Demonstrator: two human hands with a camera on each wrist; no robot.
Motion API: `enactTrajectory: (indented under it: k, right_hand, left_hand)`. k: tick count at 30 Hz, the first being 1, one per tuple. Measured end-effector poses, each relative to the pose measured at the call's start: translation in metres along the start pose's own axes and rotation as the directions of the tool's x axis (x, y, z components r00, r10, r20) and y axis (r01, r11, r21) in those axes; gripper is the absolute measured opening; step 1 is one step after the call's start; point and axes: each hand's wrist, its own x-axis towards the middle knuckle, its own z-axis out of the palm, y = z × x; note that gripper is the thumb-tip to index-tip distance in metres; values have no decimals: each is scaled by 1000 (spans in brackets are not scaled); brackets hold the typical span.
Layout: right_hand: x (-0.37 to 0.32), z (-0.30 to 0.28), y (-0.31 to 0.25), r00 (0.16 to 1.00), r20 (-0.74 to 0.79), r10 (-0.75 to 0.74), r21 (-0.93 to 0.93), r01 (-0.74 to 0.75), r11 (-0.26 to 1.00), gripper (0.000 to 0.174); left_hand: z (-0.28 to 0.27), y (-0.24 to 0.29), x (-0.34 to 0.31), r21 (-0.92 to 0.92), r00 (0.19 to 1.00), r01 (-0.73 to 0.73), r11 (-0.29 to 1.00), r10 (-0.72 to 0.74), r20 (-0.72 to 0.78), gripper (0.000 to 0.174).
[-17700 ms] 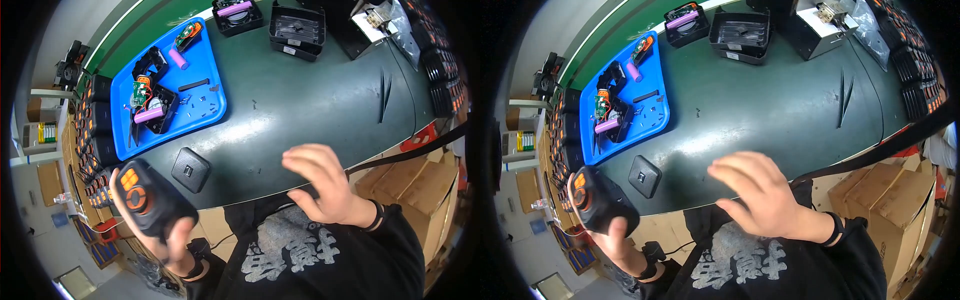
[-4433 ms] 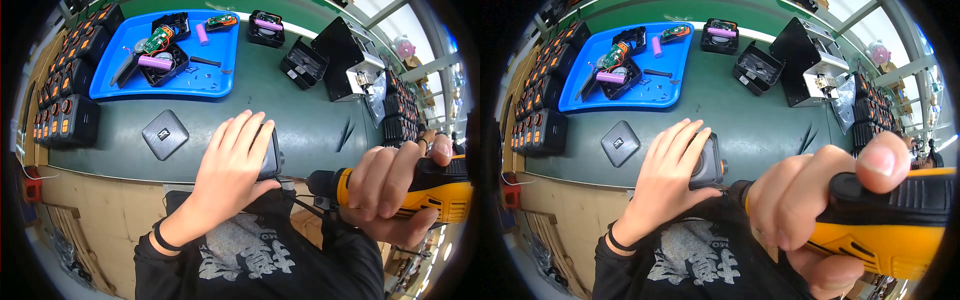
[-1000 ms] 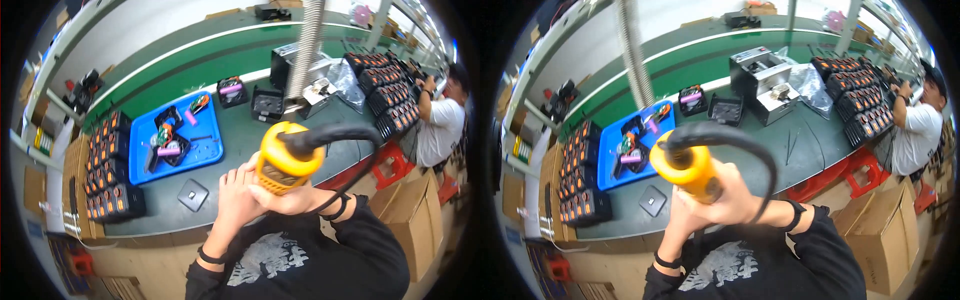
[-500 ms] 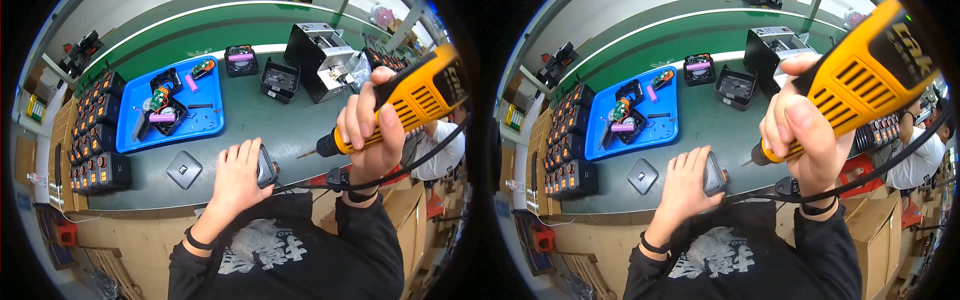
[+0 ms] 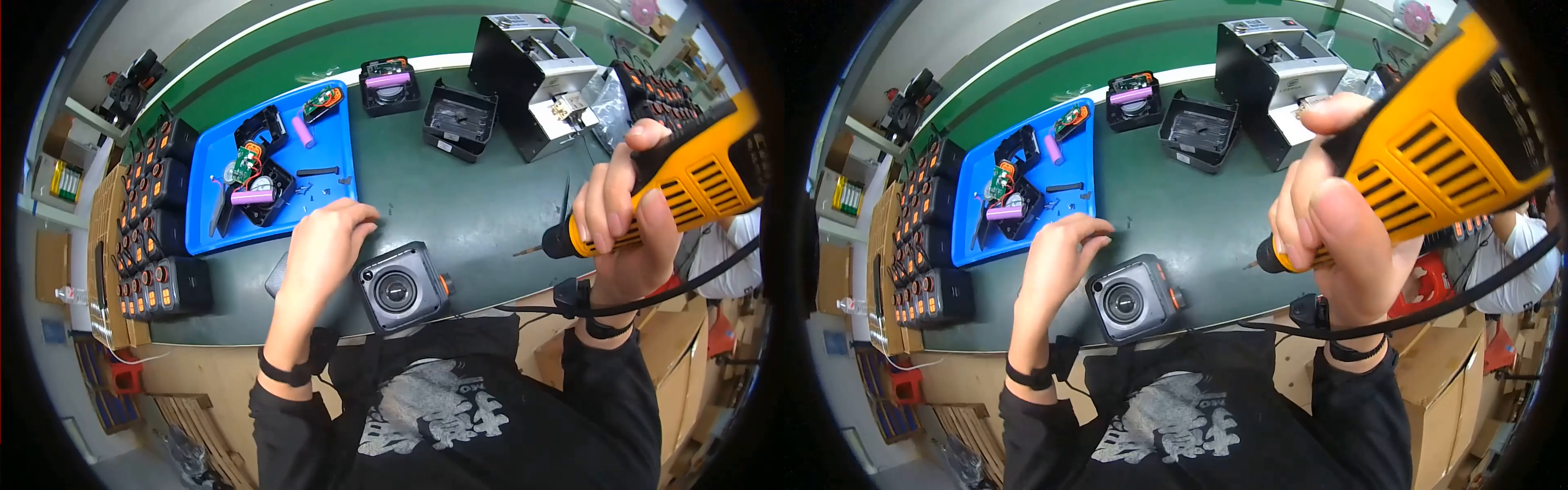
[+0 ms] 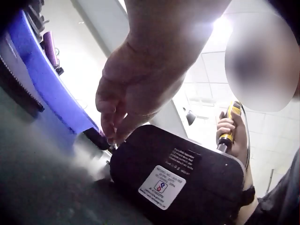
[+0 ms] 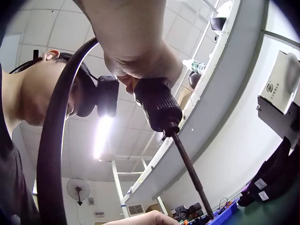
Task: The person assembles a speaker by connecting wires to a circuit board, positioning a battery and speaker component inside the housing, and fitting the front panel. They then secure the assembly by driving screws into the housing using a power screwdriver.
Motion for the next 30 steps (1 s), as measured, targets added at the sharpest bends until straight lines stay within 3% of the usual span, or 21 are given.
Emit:
enactTrajectory:
  k: [1,2,14,16,27,30]
  right_hand:
    - [-2,-1,1,1000,-14,9,22,-9,1000,50]
    - [-3,-10,0,997,66,50,-3,-50,999,50]
    - [-3,-19,5,988,149,45,23,-49,999,50]
    - [-5,-15,2,996,38,79,-25,-78,997,60]
    - [-7,-1,1,995,54,79,-10,-79,997,57]
    - [-8,3,-1,996,59,73,-2,-73,997,57]
  left_hand:
    - [1,-4,4,-11,994,-105,994,105,36,21]
    - [2,-4,7,-9,995,-93,996,94,36,21]
    - [21,-5,20,231,976,-181,956,145,162,17]
    - [23,-7,20,231,972,-210,950,178,154,15]
    - [27,-11,21,216,957,-290,932,280,77,8]
    - [19,-7,19,115,965,-262,958,264,3,6]
